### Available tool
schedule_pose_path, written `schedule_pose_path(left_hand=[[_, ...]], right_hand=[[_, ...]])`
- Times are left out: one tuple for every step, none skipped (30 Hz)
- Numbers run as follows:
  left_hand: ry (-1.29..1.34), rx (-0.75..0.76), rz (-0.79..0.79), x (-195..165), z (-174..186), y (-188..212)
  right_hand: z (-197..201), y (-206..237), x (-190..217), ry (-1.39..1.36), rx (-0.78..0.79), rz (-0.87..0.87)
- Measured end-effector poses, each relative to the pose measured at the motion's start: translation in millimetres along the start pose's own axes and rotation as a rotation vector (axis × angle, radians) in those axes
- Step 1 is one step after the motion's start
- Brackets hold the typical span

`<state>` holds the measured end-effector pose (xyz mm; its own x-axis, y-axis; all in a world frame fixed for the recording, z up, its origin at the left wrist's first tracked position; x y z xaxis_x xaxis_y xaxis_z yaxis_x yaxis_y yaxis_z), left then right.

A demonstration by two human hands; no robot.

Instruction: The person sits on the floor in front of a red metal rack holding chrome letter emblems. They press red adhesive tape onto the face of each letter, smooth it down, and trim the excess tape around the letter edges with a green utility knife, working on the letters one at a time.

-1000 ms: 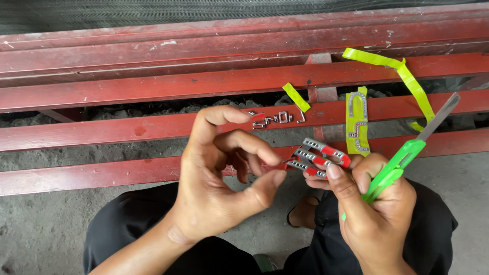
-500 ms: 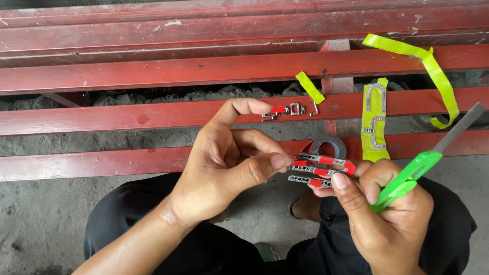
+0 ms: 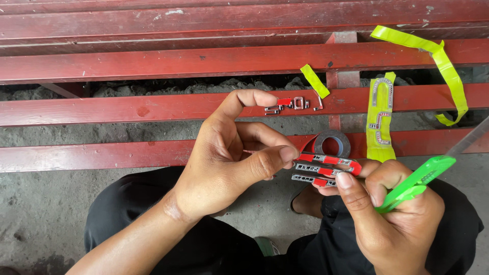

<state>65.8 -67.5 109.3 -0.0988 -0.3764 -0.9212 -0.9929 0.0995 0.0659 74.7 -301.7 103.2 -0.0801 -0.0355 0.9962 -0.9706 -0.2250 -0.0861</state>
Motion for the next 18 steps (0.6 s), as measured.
schedule_pose_path(left_hand=[[0.005,0.0,0.002,-0.1,-0.2,0.0],[0.01,0.001,0.004,-0.3,-0.3,-0.1],[0.016,0.001,0.006,-0.6,-0.4,0.0],[-0.003,-0.012,0.022,-0.6,-0.3,-0.1],[-0.021,-0.024,0.038,-0.6,-0.2,-0.3],[-0.039,-0.037,0.053,-0.5,-0.2,-0.5],[-0.05,-0.044,0.062,-0.5,-0.3,-0.6],[-0.061,-0.051,0.07,-0.5,-0.3,-0.9],[-0.072,-0.057,0.078,-0.3,-0.3,-1.2],[-0.068,-0.061,0.073,-0.2,-0.5,-1.4],[-0.063,-0.064,0.069,-0.1,-0.8,-1.4],[-0.058,-0.068,0.065,0.0,-1.1,-1.3],[-0.051,-0.068,0.054,0.0,-1.2,-1.2],[-0.045,-0.068,0.044,-0.1,-1.4,-1.1],[-0.039,-0.068,0.033,-0.2,-1.5,-0.8],[-0.043,-0.074,0.034,0.1,-1.8,-0.4],[-0.048,-0.08,0.035,0.3,-2.1,0.0],[-0.053,-0.085,0.035,0.7,-2.4,0.1]], right_hand=[[-0.2,0.2,-0.2,0.005,0.003,0.01],[-0.2,0.4,-0.6,0.013,-0.003,0.012],[-0.4,0.6,-1.0,0.022,-0.007,0.013],[-0.4,0.7,-1.3,0.03,-0.011,0.015],[-0.3,0.7,-1.5,0.037,-0.012,0.017],[-0.2,0.6,-1.7,0.045,-0.013,0.019],[0.0,0.5,-1.9,0.053,-0.013,0.021],[0.0,0.4,-2.2,0.046,-0.012,0.021],[-0.1,0.1,-2.6,0.04,-0.012,0.021],[-0.2,0.0,-3.0,0.033,-0.011,0.021],[-0.4,0.1,-3.3,0.025,-0.007,0.019],[-0.7,0.1,-3.7,0.017,-0.004,0.018],[-1.0,0.3,-4.0,0.009,0.0,0.016],[-1.2,0.5,-4.1,0.01,0.0,0.016],[-1.3,0.7,-4.3,0.012,0.001,0.015],[-1.4,0.9,-4.4,0.013,0.001,0.014],[-1.3,0.9,-4.5,0.015,0.003,0.015],[-1.1,0.9,-4.5,0.016,0.004,0.016]])
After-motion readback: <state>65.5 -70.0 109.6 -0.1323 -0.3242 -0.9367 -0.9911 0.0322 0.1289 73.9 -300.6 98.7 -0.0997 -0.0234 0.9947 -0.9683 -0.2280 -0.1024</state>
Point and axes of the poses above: each hand's wrist, its own y-axis away from the middle knuckle, its own z-axis out of the back of the hand, x = y × z, the point moved 2 cm from there along -y, towards the middle knuckle, and after that the axes turned 6 degrees about -y, right-handed, at the moved point
